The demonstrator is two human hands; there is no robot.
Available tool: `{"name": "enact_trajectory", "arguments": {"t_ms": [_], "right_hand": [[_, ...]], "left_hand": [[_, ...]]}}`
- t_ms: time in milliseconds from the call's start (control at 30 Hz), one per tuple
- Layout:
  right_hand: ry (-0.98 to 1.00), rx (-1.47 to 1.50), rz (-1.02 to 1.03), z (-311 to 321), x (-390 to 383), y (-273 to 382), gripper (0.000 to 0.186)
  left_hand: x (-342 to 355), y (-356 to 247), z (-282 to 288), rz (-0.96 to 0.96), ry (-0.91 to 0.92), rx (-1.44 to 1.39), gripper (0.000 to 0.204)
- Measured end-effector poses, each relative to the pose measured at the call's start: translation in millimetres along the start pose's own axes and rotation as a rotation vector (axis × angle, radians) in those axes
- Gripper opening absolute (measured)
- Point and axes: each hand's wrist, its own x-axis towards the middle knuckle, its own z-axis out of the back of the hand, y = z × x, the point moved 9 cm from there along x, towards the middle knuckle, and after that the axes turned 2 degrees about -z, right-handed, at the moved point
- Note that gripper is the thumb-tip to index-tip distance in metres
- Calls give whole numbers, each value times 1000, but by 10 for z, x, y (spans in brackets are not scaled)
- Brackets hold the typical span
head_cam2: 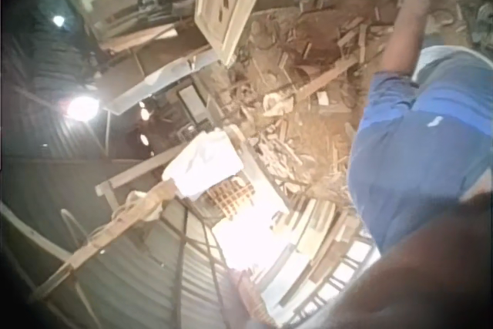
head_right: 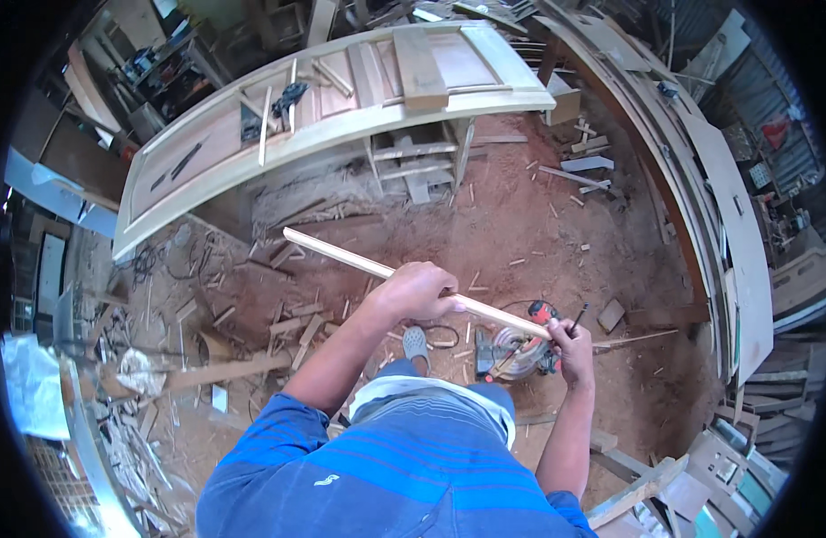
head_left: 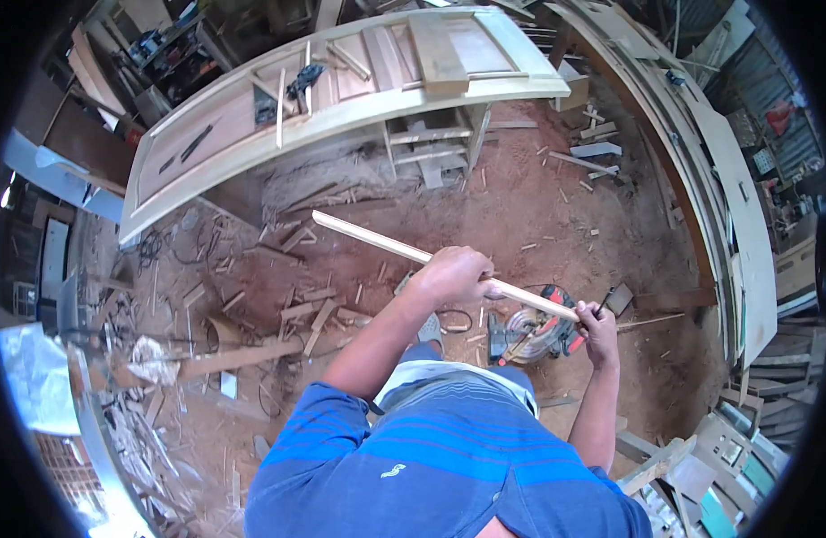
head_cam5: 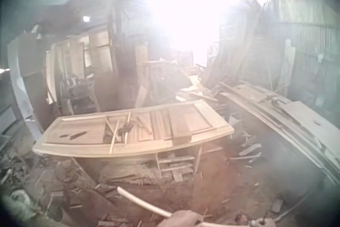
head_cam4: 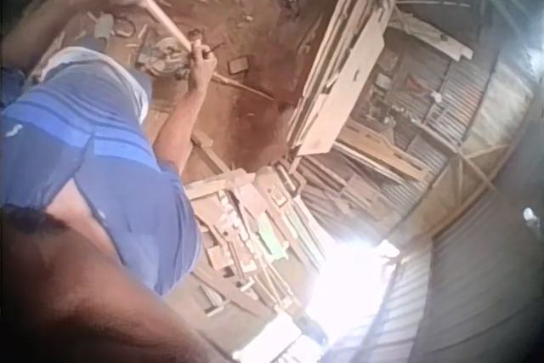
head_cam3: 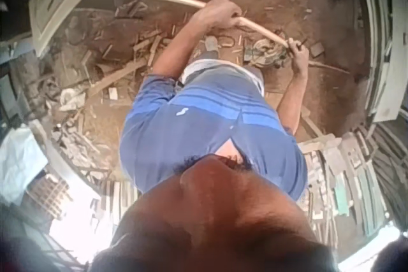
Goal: The person measures and marks wooden trim pieces against a door panel with a pencil, cuts them with a miter saw, and fits the cut pieces onto the door panel.
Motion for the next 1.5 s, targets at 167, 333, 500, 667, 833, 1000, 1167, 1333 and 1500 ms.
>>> {"name": "enact_trajectory", "arguments": {"t_ms": [167,333,500,667,833,1000,1167,1333,1500], "right_hand": [[587,-416,79,-1062,12,655,27],[729,-587,44,-1837,236,1094,28],[545,-342,154,-1857,1381,1096,26],[121,-330,371,-1604,2976,1653,37],[-39,-441,474,-1612,5202,2284,50],[-33,-684,547,-1914,7004,2916,53],[-14,-753,552,-2267,8324,3173,52],[-36,-763,536,-2540,8903,3157,47],[-60,-859,618,-2711,9117,3277,43]], "left_hand": [[221,408,327,-17,132,6,44],[643,491,549,-64,167,84,42],[955,673,1300,-224,-453,105,42],[1495,1466,1349,-28,-368,46,38],[2483,2213,1128,203,-351,-116,30],[3516,2411,987,327,-296,-277,28],[4130,2463,1171,373,-269,-305,28],[4443,2838,1253,431,-231,-336,27],[5185,3300,1547,294,-227,-396,26]]}}
